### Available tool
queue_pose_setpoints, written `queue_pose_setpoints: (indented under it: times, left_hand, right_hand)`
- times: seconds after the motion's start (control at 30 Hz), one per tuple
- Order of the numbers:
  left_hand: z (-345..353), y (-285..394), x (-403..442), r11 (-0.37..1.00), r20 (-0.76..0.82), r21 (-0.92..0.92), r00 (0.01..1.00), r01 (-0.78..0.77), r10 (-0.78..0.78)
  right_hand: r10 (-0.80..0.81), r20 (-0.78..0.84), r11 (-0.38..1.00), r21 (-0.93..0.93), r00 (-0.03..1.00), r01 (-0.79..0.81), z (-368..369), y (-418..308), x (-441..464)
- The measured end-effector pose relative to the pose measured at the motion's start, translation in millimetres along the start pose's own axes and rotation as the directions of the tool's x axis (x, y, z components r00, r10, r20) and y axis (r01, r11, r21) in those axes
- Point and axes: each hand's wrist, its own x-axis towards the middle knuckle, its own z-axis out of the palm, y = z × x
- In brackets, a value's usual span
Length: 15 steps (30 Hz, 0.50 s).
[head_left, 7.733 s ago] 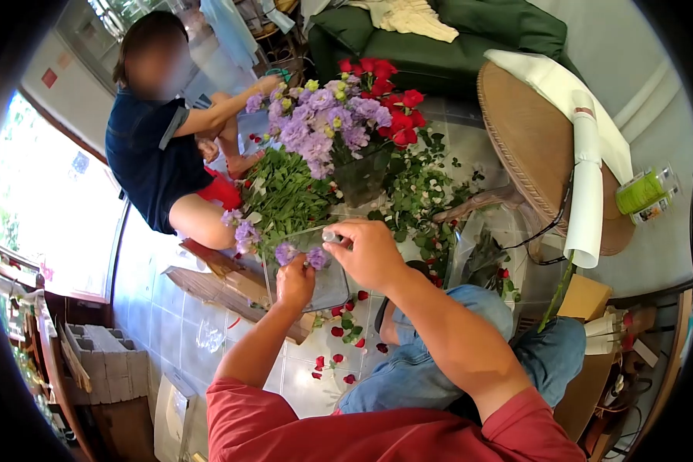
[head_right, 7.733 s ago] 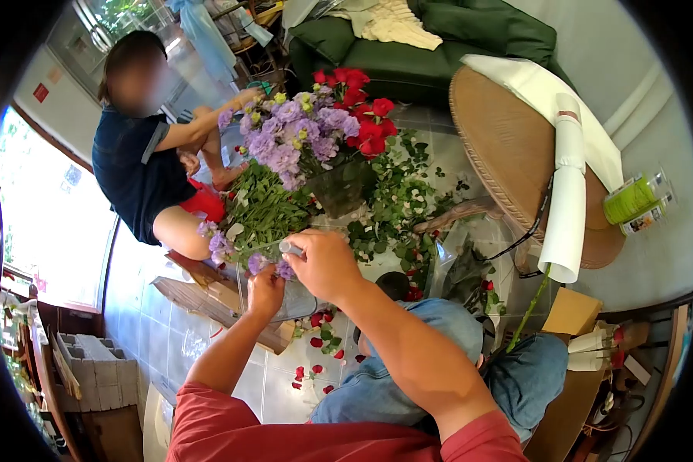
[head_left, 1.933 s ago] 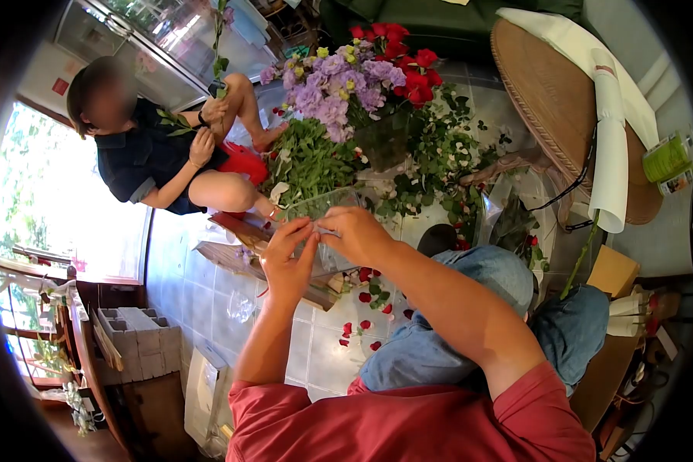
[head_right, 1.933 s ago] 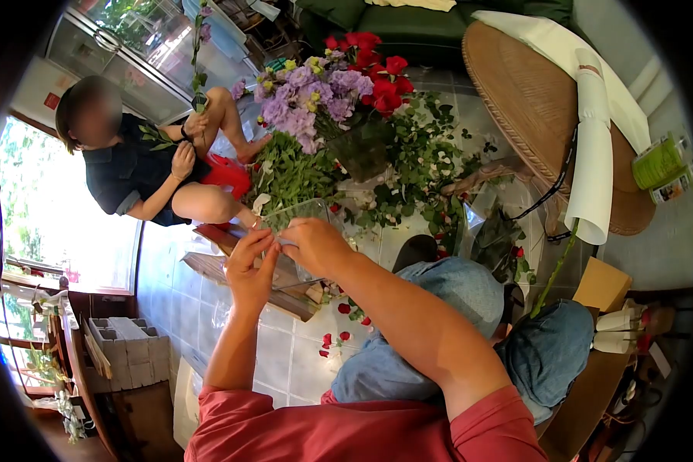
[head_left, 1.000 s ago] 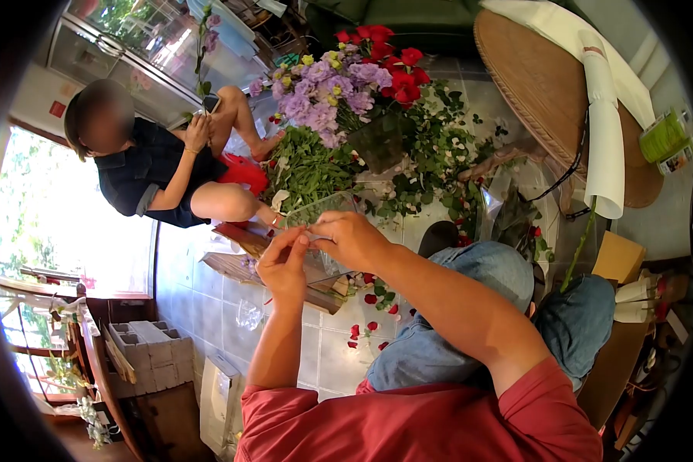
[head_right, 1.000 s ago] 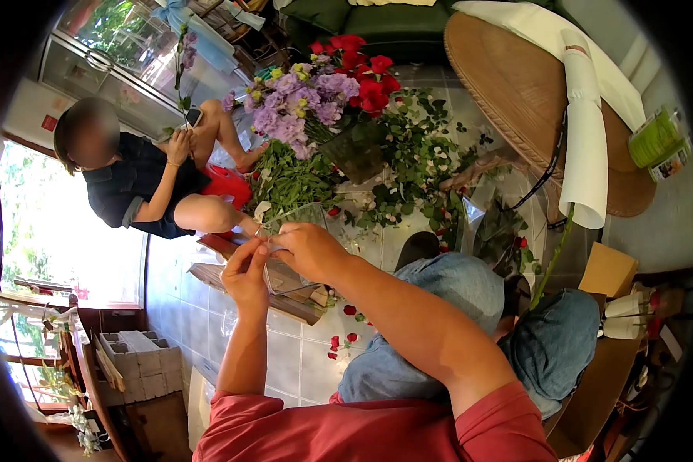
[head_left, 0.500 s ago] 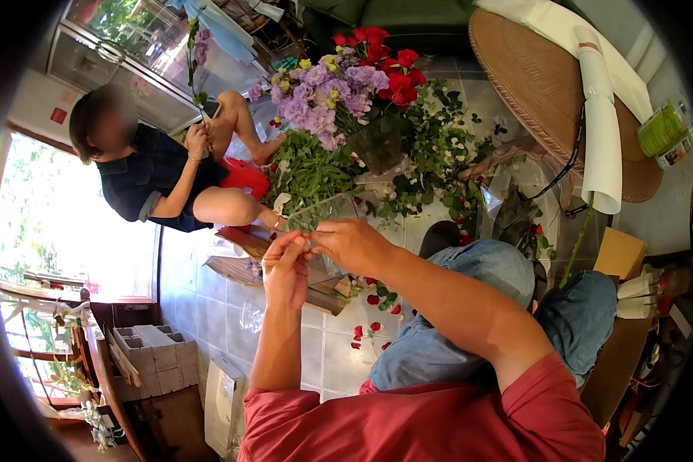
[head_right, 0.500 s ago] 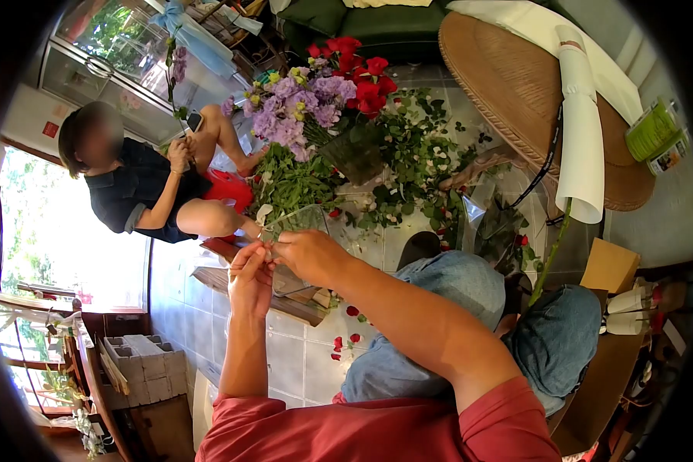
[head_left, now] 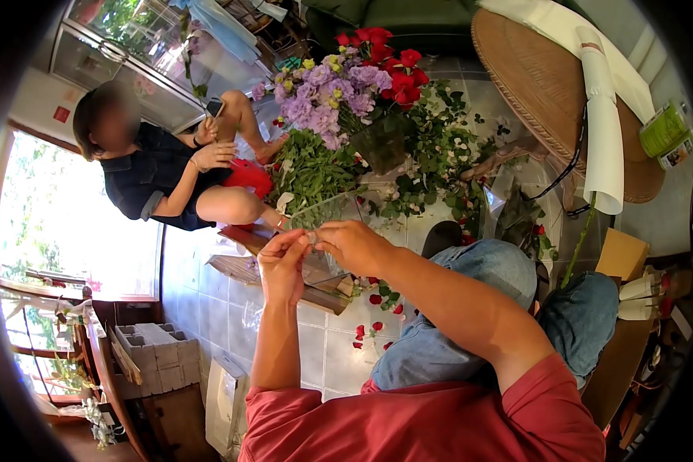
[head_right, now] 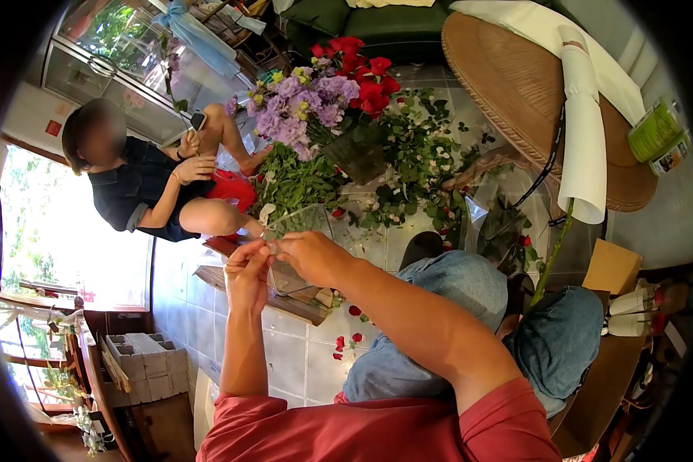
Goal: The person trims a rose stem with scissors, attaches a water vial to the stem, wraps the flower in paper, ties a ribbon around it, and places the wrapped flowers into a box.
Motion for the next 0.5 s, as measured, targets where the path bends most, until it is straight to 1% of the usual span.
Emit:
queue_pose_setpoints:
  times: [0.03, 0.07, 0.13, 0.17, 0.23, 0.27, 0.33, 0.4, 0.47, 0.5]
  left_hand:
    - [-0.7, 0.8, 0.3, 0.998, 0.019, 0.063, 0.999, -0.027, 0.026]
    - [-2.6, 0.9, 1.0, 0.998, 0.019, 0.063, 0.999, -0.027, 0.026]
    - [-4.3, 1.8, 3.1, 0.975, 0.075, 0.209, 0.995, -0.078, 0.064]
    - [-3.9, 3.0, 2.7, 0.975, 0.075, 0.210, 0.995, -0.078, 0.064]
    - [3.9, 11.9, -0.1, 0.980, 0.021, 0.200, 1.000, 0.014, -0.018]
    - [4.4, 12.1, 0.1, 0.980, 0.020, 0.200, 1.000, 0.014, -0.018]
    - [5.4, 11.7, 0.5, 0.981, 0.004, 0.192, 1.000, 0.028, -0.030]
    - [5.8, 11.3, 0.7, 0.974, -0.001, 0.226, 1.000, 0.011, -0.011]
    - [5.0, 10.4, 0.5, 0.966, -0.007, 0.259, 1.000, -0.006, 0.008]
    - [3.7, 9.5, 0.6, 0.947, 0.025, 0.317, 0.999, -0.052, 0.046]
  right_hand:
    - [0.006, 0.009, 1.000, 0.011, 1.000, -0.006, -1.0, -0.1, 0.2]
    - [0.012, 0.017, 1.000, 0.023, 1.000, -0.012, -1.7, -0.1, 0.2]
    - [0.010, -0.006, 1.000, 0.012, 1.000, -0.010, 1.2, 2.0, 1.0]
    - [0.008, -0.028, 1.000, 0.002, 1.000, -0.008, 3.3, 3.5, 1.4]
    - [0.031, -0.020, 1.000, 0.002, 0.999, -0.031, 7.3, 6.9, 1.6]
    - [0.054, -0.013, 0.999, 0.001, 0.998, -0.054, 9.0, 8.6, 1.2]
    - [0.035, -0.005, 0.999, -0.010, 0.999, -0.035, 8.3, 8.0, 0.5]
    - [0.016, 0.001, 1.000, -0.022, 1.000, -0.016, 7.4, 8.6, 0.0]
    - [-0.004, 0.022, 0.995, -0.101, 1.000, 0.007, 7.3, 10.4, -0.3]
    - [-0.004, 0.022, 0.995, -0.101, 1.000, 0.006, 7.4, 10.0, -0.1]
